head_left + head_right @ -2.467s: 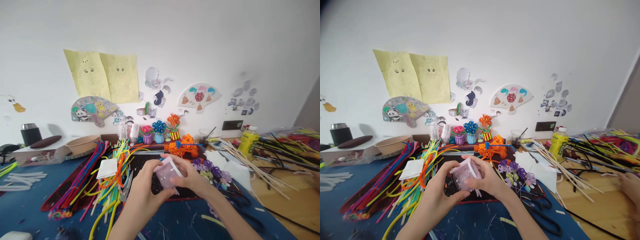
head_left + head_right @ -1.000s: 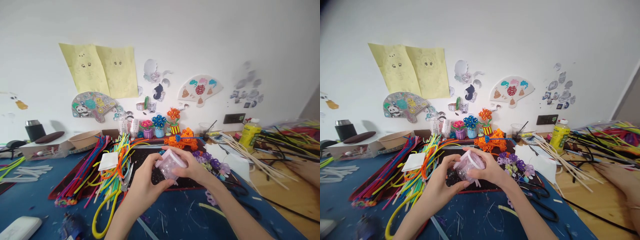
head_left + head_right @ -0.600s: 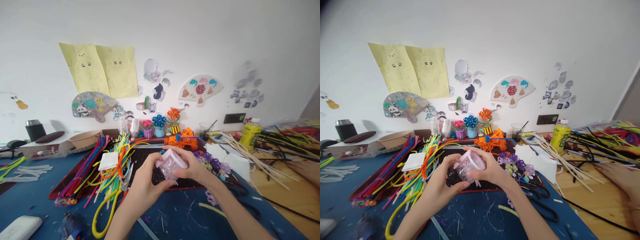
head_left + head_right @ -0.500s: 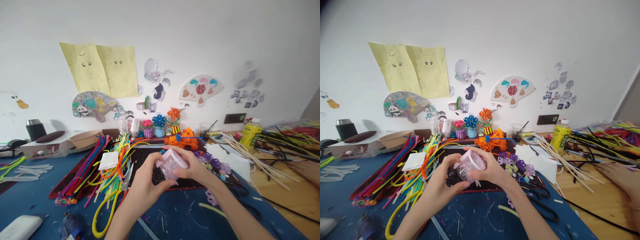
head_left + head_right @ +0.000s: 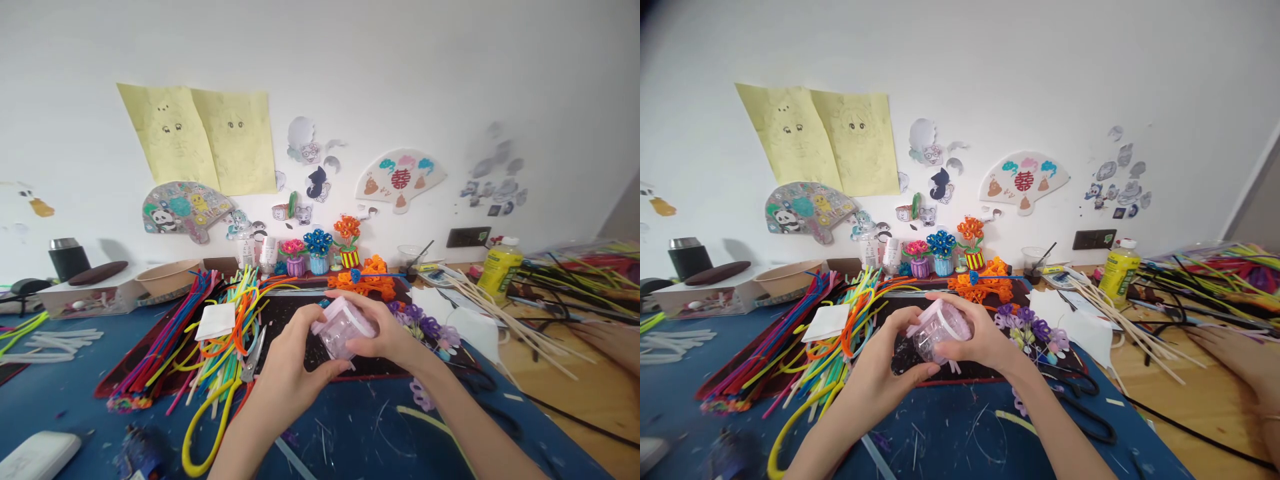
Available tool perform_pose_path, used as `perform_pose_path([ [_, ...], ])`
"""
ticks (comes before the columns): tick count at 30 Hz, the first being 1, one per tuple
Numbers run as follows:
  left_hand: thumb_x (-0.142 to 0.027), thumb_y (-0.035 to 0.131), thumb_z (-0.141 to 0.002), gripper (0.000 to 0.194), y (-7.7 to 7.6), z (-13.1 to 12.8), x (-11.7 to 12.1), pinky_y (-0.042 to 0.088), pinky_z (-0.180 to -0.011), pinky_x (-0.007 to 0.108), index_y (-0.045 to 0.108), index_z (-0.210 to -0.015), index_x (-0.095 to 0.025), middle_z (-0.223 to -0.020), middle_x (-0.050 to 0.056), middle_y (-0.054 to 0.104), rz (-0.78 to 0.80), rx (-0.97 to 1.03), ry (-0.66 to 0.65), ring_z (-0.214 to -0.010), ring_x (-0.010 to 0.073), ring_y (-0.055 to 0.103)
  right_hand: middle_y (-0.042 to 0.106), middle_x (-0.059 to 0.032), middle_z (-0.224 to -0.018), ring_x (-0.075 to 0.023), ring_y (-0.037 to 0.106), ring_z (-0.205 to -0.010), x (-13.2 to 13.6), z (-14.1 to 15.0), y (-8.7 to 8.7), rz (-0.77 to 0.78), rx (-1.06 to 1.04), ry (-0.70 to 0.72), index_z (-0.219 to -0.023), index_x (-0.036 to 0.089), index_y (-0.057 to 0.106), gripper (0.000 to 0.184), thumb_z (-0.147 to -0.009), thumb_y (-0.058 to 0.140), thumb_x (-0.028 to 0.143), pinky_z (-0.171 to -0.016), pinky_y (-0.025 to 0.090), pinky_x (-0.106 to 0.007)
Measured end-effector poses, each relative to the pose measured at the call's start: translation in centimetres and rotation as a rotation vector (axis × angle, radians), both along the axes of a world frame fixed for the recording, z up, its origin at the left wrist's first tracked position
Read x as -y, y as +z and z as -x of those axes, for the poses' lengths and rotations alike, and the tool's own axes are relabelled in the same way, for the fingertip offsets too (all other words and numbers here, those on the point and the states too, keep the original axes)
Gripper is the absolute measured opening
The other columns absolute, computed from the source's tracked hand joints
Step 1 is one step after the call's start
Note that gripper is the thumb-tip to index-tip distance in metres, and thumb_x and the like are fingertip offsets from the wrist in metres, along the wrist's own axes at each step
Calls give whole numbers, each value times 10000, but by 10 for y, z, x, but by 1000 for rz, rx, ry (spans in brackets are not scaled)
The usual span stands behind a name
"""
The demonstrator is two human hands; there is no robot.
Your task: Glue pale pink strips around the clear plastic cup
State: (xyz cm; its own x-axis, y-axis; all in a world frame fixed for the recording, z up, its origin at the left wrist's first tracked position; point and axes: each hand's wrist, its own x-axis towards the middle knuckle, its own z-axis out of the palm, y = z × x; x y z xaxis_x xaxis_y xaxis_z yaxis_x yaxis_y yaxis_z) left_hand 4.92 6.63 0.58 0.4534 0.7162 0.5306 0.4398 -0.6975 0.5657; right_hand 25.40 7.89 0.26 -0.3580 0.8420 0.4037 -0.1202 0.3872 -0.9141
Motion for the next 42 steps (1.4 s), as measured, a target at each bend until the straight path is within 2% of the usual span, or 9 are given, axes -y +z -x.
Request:
perform_pose_path([
  [4,-281,730,-794,533,0,0,1,473,-868,331,394,-1207,-309,-1216,24,561,12,18,-11,-1060,205,573,642,-62,-1116,-213,616,-916,2,0,3,-4,11,-13,-1301,211,564,730,-638,835,356,-774,492,-284],
  [10,-252,734,-787,505,3,0,2,487,-850,334,423,-1183,-291,-1133,29,577,-30,8,-8,-980,198,584,643,-75,-1133,-239,623,-947,3,0,4,-26,38,-30,-1293,213,569,738,-633,835,405,-804,513,-324],
  [13,-266,757,-770,559,1,0,1,503,-846,333,409,-1205,-301,-1160,32,581,-70,16,11,-987,198,599,646,-81,-1144,-251,626,-973,3,0,4,-36,19,-14,-1299,219,563,744,-635,838,409,-823,518,-346],
  [16,-279,793,-737,598,-2,0,-1,511,-869,346,391,-1179,-306,-1207,42,584,-182,72,48,-1039,208,612,629,-88,-1215,-272,598,-1095,4,-1,4,-44,-42,20,-1309,243,553,746,-640,849,388,-914,493,-382],
  [19,-271,752,-785,492,-5,0,-2,500,-926,382,403,-1128,-308,-1266,56,578,-354,99,57,-1140,224,588,603,-93,-1281,-275,547,-1207,5,-3,5,-28,-131,82,-1331,256,537,764,-646,864,340,-1003,443,-411],
  [25,-155,679,-839,466,-3,1,0,509,-948,382,426,-1215,-260,-1330,126,552,-668,-49,92,-1189,233,563,600,-87,-1297,-254,578,-1173,3,-5,2,-30,-234,111,-1286,276,578,723,-634,887,247,-1034,423,-417],
  [32,-128,648,-856,391,-4,2,-2,511,-968,399,476,-1196,-219,-1340,166,545,-753,-177,142,-1223,255,548,620,-80,-1253,-242,586,-1134,3,-3,2,-46,-236,62,-1233,277,610,692,-608,902,231,-1004,449,-395],
  [38,-123,649,-856,284,-2,1,-2,539,-934,416,545,-1118,-162,-1289,194,577,-864,-151,135,-1194,274,571,618,-70,-1262,-234,589,-1128,2,-1,0,-71,-259,82,-1213,292,623,666,-613,898,201,-996,446,-372],
  [42,-112,664,-844,299,-2,-1,-2,535,-947,421,548,-1118,-141,-1288,207,568,-864,-153,136,-1209,280,554,620,-63,-1265,-235,590,-1131,2,-1,-1,-70,-275,89,-1207,308,631,660,-616,894,181,-1000,441,-372],
])
